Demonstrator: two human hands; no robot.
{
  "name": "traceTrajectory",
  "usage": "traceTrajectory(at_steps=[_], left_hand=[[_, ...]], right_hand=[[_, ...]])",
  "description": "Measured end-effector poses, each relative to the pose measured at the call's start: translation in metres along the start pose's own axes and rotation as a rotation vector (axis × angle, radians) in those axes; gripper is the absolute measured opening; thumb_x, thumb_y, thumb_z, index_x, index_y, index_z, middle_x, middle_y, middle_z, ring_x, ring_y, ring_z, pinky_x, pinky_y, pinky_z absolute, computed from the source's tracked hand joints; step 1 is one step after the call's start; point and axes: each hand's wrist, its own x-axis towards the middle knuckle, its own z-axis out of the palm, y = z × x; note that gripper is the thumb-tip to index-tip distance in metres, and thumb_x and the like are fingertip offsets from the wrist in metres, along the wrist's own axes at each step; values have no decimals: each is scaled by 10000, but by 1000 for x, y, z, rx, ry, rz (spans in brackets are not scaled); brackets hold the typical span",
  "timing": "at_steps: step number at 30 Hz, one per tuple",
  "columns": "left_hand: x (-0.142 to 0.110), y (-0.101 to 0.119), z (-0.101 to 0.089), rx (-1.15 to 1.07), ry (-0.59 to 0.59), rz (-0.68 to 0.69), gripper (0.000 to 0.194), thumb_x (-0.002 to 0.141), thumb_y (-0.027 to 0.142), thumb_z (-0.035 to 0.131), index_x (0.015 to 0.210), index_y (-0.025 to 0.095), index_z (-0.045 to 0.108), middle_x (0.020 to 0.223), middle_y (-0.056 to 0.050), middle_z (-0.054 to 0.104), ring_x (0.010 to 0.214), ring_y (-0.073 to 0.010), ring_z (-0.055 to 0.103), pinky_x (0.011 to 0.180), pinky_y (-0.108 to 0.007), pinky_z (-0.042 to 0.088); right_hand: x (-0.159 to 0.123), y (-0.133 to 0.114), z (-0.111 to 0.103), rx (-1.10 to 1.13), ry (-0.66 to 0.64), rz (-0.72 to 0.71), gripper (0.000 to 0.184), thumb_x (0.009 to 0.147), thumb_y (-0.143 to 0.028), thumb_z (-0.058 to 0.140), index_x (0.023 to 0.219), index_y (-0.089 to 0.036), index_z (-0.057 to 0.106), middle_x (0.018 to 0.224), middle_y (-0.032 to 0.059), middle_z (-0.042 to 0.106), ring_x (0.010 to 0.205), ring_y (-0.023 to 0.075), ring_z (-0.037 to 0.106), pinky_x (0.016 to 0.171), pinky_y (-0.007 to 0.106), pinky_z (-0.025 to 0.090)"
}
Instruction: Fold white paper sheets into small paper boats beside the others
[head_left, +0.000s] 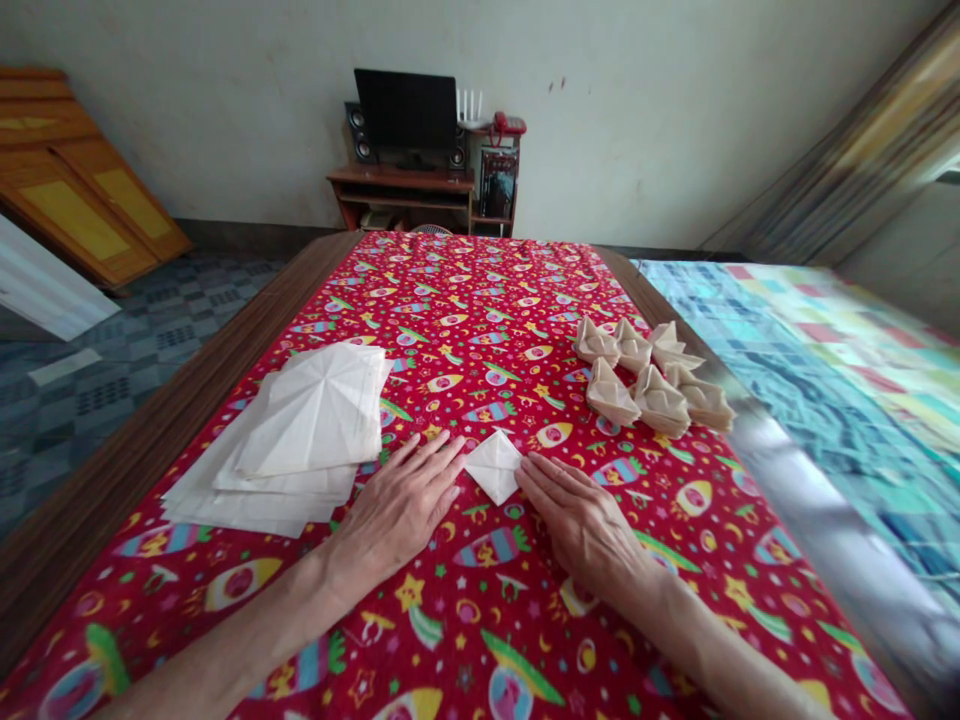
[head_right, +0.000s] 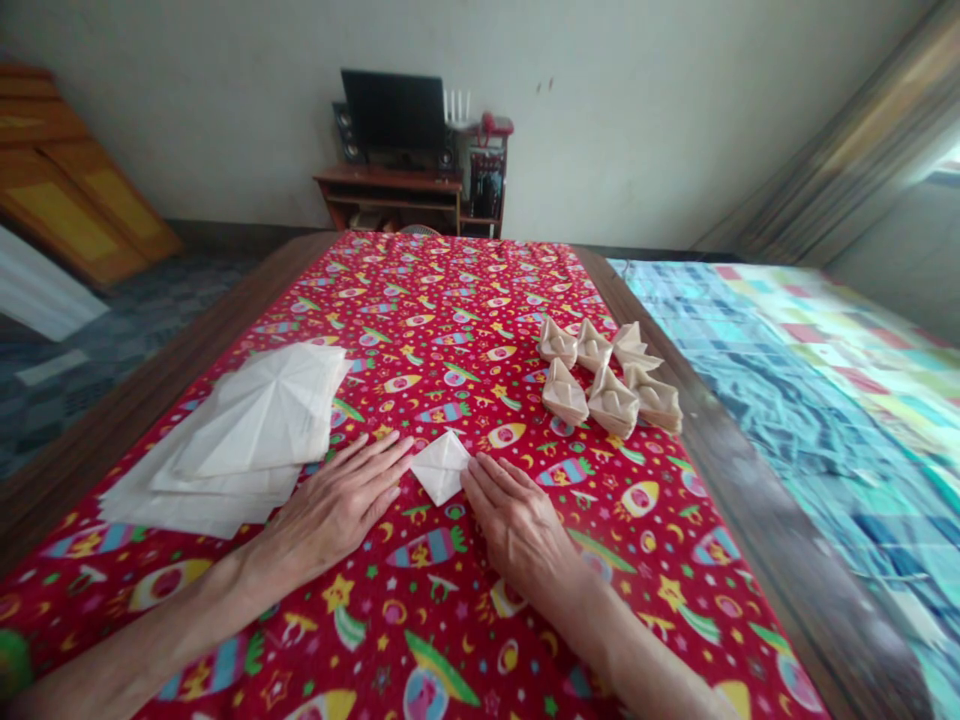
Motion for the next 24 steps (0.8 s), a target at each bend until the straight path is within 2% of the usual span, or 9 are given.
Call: traceTrajectory(at_steps=[2,5,9,12,17,21,24], left_hand=[[3,-2,1,-43,53,-5,324,941,203,396,1211,138,566,1323,-92,540,1250,-217,458,1051,-404,382],[13,-5,2,-132,122,-48,262,943,191,388,1058,145,619,1119,-83,632,1068,-193,556,944,-346,457],[29,-4,5,-121,91,-190,217,943,249,397,882,157,584,872,-59,589,864,-192,564,798,-328,471],[39,-2,8,-118,40,-220,226,929,274,427,765,170,543,793,-39,561,795,-182,556,746,-303,449],[51,-2,9,-301,-10,-268,225,882,257,487,672,180,509,686,-1,558,647,-134,532,628,-247,394],[58,2,0,-396,63,-313,219,833,209,494,618,179,476,654,6,547,633,-125,515,619,-238,380],[63,9,-9,-413,124,-323,238,825,211,485,591,180,453,627,14,522,633,-127,507,615,-239,386]], right_hand=[[1,0,0,-2,5,1,509,798,-17,339,1269,-67,527,1283,135,564,1227,229,492,988,378,476],[2,0,1,0,14,6,484,809,-32,357,1256,-75,538,1269,131,577,1219,231,501,988,378,474],[4,0,3,45,52,41,461,813,-41,384,1233,-113,561,1237,106,607,1187,223,531,982,392,475],[5,0,5,101,98,67,415,835,-66,391,1190,-148,589,1194,85,637,1152,211,559,962,385,483],[12,1,3,172,171,168,306,906,-150,423,1168,-152,581,1097,101,676,1030,200,622,858,345,501],[31,-5,-8,165,236,266,247,918,-257,490,1121,-163,594,918,86,705,872,192,647,781,321,469],[49,-14,-16,71,199,297,279,878,-331,544,1086,-156,606,879,98,695,834,227,634,750,338,437]])
